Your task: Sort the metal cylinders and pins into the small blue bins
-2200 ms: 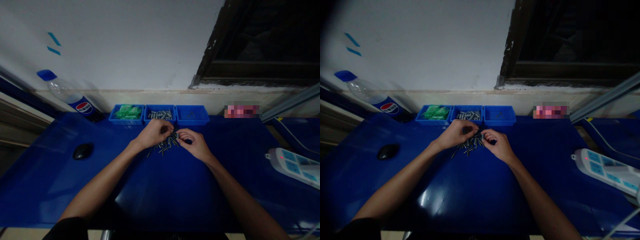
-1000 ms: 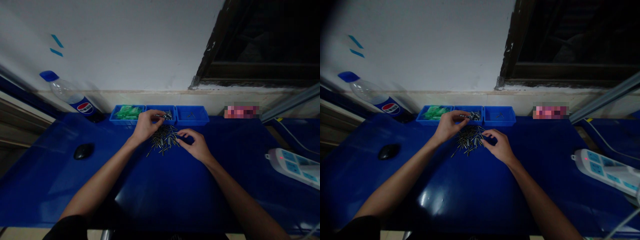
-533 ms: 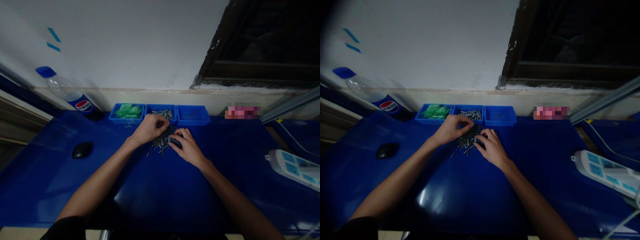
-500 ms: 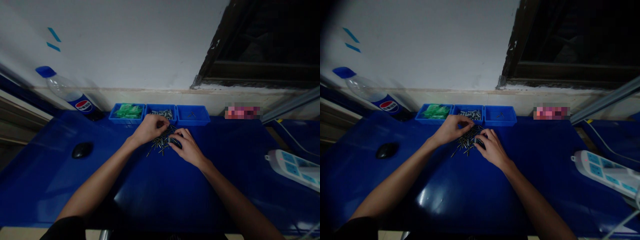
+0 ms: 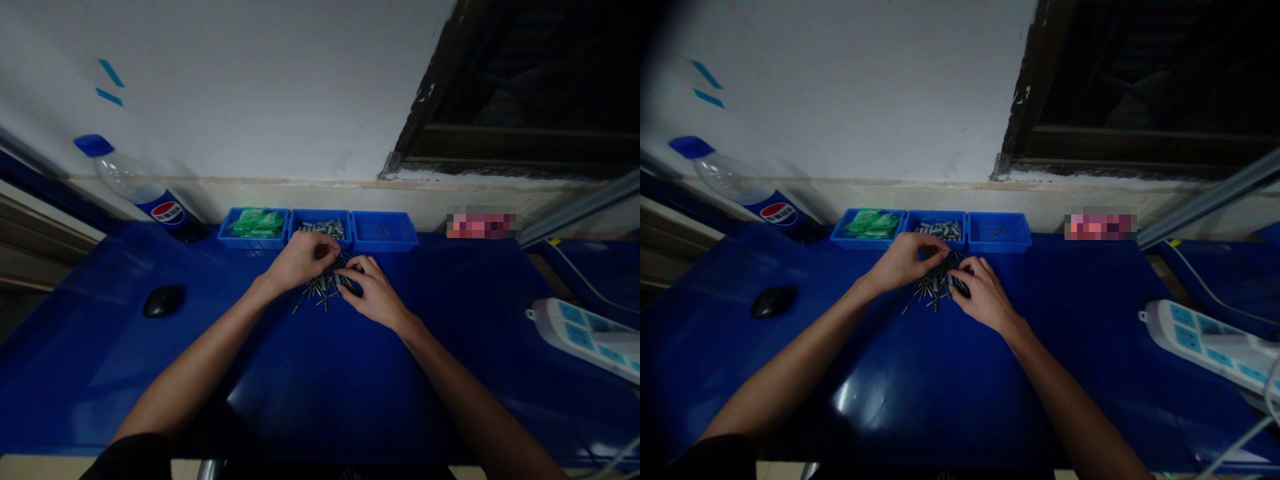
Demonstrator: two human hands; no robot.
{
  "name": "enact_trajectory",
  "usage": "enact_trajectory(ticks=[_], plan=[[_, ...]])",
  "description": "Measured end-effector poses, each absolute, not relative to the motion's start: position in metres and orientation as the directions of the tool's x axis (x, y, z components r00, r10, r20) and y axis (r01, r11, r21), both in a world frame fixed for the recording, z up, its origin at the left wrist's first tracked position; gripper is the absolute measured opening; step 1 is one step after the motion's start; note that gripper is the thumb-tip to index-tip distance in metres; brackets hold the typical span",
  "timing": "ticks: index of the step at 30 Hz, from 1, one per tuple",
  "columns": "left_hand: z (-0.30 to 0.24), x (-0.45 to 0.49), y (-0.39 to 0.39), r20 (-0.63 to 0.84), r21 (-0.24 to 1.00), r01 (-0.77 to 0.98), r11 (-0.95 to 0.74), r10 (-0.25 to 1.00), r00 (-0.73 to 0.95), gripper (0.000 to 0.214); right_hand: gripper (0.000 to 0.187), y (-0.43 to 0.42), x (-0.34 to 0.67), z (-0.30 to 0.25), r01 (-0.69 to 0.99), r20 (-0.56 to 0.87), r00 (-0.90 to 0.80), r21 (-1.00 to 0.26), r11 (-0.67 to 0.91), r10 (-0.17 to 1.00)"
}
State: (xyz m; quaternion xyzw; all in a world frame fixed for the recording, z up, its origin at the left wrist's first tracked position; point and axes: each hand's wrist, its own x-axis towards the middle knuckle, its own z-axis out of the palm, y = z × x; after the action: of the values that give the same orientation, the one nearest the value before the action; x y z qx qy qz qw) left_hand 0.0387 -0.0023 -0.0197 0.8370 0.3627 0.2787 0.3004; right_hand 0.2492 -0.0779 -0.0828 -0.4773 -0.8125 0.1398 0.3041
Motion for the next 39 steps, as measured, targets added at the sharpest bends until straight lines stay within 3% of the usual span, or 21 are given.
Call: enact_trajectory(ticks=[9,13,15,18,21,25,30,33,36,39], plan=[[-0.018,0.039,-0.005,0.236,0.708,0.436,-0.555,0.768,0.595,0.021,0.017,-0.078,0.25,-0.082,0.628,0.383,-0.35,-0.581,0.518,0.855],[-0.017,0.038,-0.004,0.245,0.7,0.44,-0.562,0.768,0.591,0.02,0.008,-0.079,0.251,-0.083,0.588,0.42,-0.239,-0.655,0.475,0.876],[-0.019,0.039,-0.004,0.238,0.724,0.421,-0.547,0.77,0.592,0.02,0.004,-0.079,0.251,-0.084,0.504,0.392,-0.103,-0.772,0.388,0.914],[-0.021,0.04,-0.005,0.205,0.797,0.347,-0.494,0.762,0.615,0.021,0.017,-0.077,0.254,-0.084,0.237,0.28,0.081,-0.938,0.255,0.956],[-0.023,0.044,-0.008,0.18,0.856,0.267,-0.442,0.74,0.649,0.021,0.027,-0.075,0.256,-0.08,0.018,0.197,0.156,-0.98,0.197,0.968],[-0.024,0.049,-0.012,0.163,0.914,0.181,-0.363,0.736,0.657,0.018,0.027,-0.076,0.256,-0.076,-0.044,0.148,0.148,-0.987,0.156,0.978],[-0.027,0.051,-0.01,0.144,0.947,0.149,-0.285,0.789,0.597,0.016,0.023,-0.078,0.254,-0.081,-0.013,0.162,0.082,-0.986,0.164,0.983],[-0.029,0.048,-0.004,0.21,0.94,0.168,-0.298,0.89,0.406,0.017,0.018,-0.08,0.253,-0.084,0.171,0.26,0.044,-0.953,0.249,0.965],[-0.031,0.043,0.004,0.288,0.922,0.201,-0.33,0.934,0.211,0.02,0.017,-0.083,0.248,-0.081,0.413,0.431,-0.116,-0.798,0.438,0.895],[-0.033,0.039,0.008,0.309,0.902,0.247,-0.353,0.93,0.201,0.02,0.023,-0.087,0.239,-0.077,0.526,0.486,-0.309,-0.629,0.572,0.818]])
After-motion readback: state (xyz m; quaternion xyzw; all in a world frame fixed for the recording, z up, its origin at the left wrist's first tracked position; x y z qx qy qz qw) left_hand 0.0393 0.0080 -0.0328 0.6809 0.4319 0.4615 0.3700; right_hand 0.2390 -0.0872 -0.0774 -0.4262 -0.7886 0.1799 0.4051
